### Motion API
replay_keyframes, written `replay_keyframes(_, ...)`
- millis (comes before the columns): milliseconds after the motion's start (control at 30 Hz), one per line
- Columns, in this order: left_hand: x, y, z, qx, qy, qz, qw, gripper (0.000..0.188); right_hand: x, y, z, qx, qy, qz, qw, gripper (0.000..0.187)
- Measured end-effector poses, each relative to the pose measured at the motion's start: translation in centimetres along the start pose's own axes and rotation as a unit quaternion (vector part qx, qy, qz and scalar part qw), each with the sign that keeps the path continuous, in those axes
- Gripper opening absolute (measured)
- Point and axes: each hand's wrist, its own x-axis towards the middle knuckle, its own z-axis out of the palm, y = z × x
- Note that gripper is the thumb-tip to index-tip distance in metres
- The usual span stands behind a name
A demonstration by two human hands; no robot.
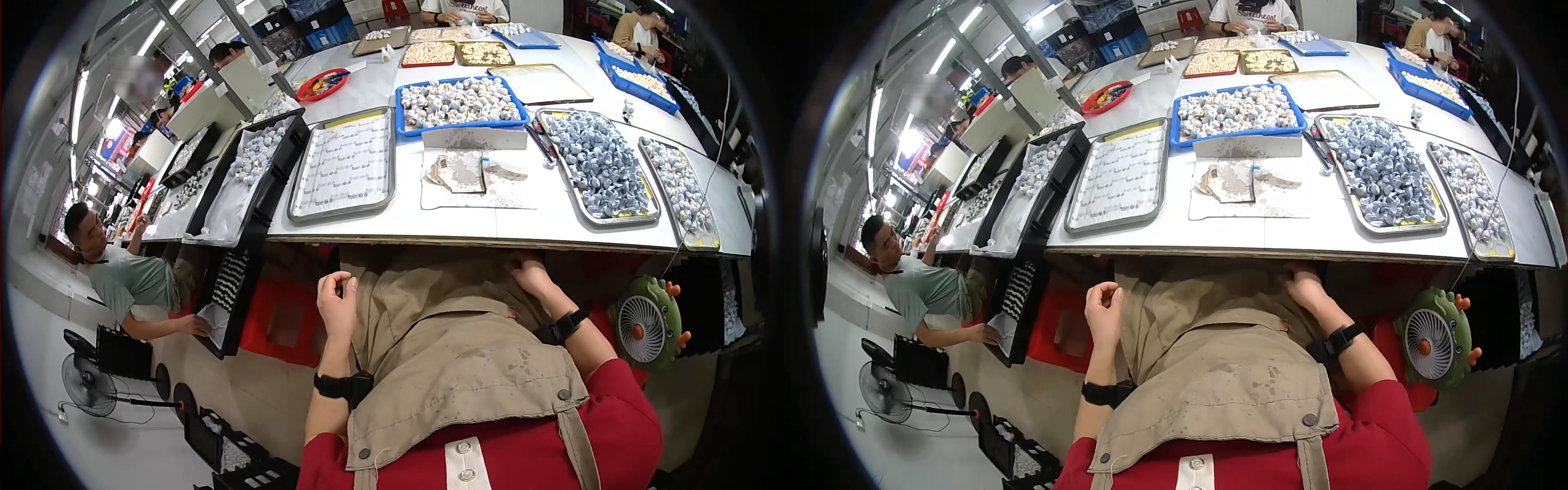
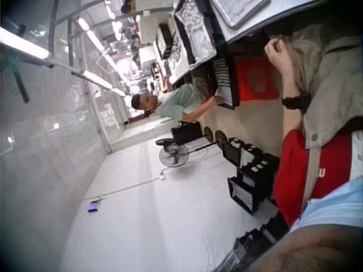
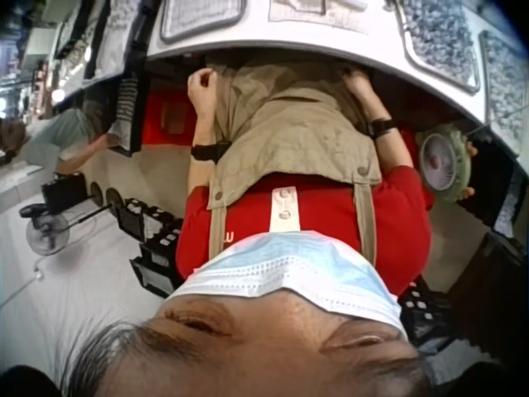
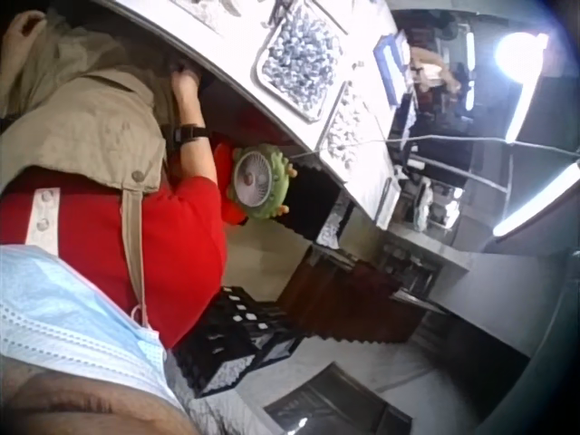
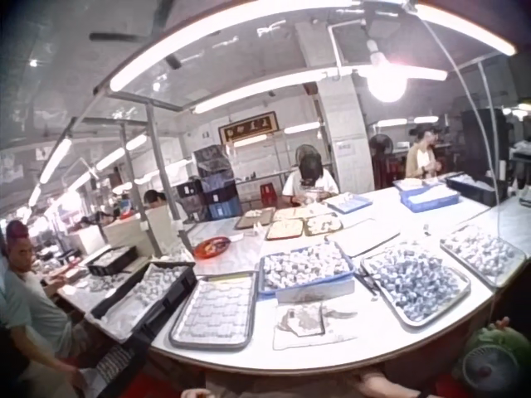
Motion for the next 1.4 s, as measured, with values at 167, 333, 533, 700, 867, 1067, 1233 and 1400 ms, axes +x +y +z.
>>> replay_keyframes(167,2.4,15.0,-4.5,-0.312,-0.114,0.181,0.926,0.018,-3.4,-5.1,-7.4,-0.071,-0.165,-0.092,0.979,0.044)
replay_keyframes(333,3.3,23.8,-8.8,-0.585,-0.210,0.334,0.708,0.014,-2.6,-10.7,-12.8,0.086,-0.252,-0.111,0.957,0.035)
replay_keyframes(533,9.0,26.0,-9.5,-0.571,-0.380,0.324,0.652,0.007,3.6,-11.1,-14.2,0.097,0.081,-0.181,0.975,0.016)
replay_keyframes(700,16.6,21.7,1.1,-0.472,-0.197,0.350,0.785,0.007,7.4,-10.4,-12.9,0.092,0.206,-0.175,0.958,0.015)
replay_keyframes(867,25.8,11.2,15.5,-0.114,-0.171,0.075,0.976,0.010,9.6,-9.1,-10.8,0.054,0.287,-0.210,0.933,0.023)
replay_keyframes(1067,31.5,6.4,25.0,0.112,-0.198,0.231,0.946,0.026,10.1,-8.0,-10.6,0.045,0.286,-0.157,0.944,0.031)
replay_keyframes(1233,32.7,7.0,27.6,0.255,-0.233,0.246,0.906,0.027,10.5,-7.2,-10.8,0.136,0.242,-0.086,0.957,0.037)
replay_keyframes(1400,31.7,6.1,25.9,0.127,-0.152,0.277,0.940,0.027,10.3,-8.6,-11.0,0.136,0.199,-0.039,0.970,0.039)
